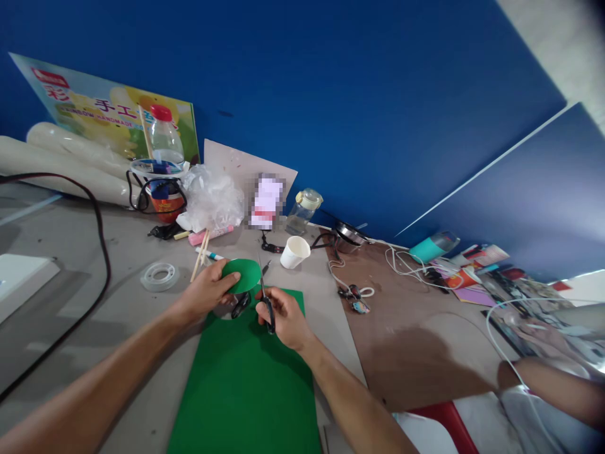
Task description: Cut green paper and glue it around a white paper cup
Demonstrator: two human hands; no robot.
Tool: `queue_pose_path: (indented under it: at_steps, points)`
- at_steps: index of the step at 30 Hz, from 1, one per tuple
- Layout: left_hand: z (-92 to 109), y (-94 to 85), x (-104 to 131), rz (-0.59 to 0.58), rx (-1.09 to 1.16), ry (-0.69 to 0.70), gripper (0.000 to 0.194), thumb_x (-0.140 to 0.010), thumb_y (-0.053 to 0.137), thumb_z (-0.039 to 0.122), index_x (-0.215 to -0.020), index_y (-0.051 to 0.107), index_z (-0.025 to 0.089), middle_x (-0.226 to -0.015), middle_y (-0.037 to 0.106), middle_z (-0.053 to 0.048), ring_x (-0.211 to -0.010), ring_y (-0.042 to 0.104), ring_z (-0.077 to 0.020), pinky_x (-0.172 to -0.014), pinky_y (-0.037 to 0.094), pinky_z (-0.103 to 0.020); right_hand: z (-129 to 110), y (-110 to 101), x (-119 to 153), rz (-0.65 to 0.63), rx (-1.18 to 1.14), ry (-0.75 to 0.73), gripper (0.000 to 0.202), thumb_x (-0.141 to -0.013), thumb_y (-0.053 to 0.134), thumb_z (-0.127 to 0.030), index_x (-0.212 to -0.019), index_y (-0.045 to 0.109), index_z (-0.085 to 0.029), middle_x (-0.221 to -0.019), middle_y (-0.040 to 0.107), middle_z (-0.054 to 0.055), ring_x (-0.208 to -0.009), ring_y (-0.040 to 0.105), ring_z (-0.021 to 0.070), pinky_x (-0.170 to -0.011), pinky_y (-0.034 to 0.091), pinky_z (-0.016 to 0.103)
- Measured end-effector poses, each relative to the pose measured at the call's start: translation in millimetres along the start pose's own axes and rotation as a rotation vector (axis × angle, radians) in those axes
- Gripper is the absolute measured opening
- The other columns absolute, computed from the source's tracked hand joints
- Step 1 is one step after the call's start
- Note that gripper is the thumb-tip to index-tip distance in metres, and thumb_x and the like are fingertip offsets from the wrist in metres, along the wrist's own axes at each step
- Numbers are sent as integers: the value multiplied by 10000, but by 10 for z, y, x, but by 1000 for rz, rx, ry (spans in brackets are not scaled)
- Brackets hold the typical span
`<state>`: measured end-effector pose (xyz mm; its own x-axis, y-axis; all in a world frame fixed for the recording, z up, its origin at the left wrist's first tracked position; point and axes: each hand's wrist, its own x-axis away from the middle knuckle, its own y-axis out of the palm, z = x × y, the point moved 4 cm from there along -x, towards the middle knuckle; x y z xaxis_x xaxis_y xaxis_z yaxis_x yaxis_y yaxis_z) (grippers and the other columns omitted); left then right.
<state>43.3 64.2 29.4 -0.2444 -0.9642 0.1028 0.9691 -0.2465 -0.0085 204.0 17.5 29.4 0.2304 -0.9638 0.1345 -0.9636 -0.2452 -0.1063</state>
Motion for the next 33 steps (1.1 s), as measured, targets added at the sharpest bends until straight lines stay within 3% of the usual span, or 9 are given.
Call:
queue_pose_path:
  at_steps: [10,24,33]
  points:
    - [-39,-37,-35,-91,3,20,224,-739,614,351,-714,460,190,-493,421,81,-356,383,-69,-372,287,-205,-12,-41,-6,-36,27,35,376,-696,699,-469,-884,567,-172,-568,516,-46,-536,477,102,-518,374,226]
    - [-71,-109,-21,-244,66,-85,256,-743,651,371,-727,486,176,-571,448,63,-388,360,-48,-392,294,-199,-12,-132,-41,-138,106,91,372,-674,717,-441,-871,575,-159,-568,523,-53,-526,481,91,-507,361,216]
    - [-65,-122,12,-281,124,-130,208,-759,650,327,-749,518,165,-599,454,54,-404,338,-43,-405,293,-202,-4,-133,-39,-170,124,89,332,-696,706,-419,-871,576,-169,-568,537,-50,-527,502,94,-510,375,213]
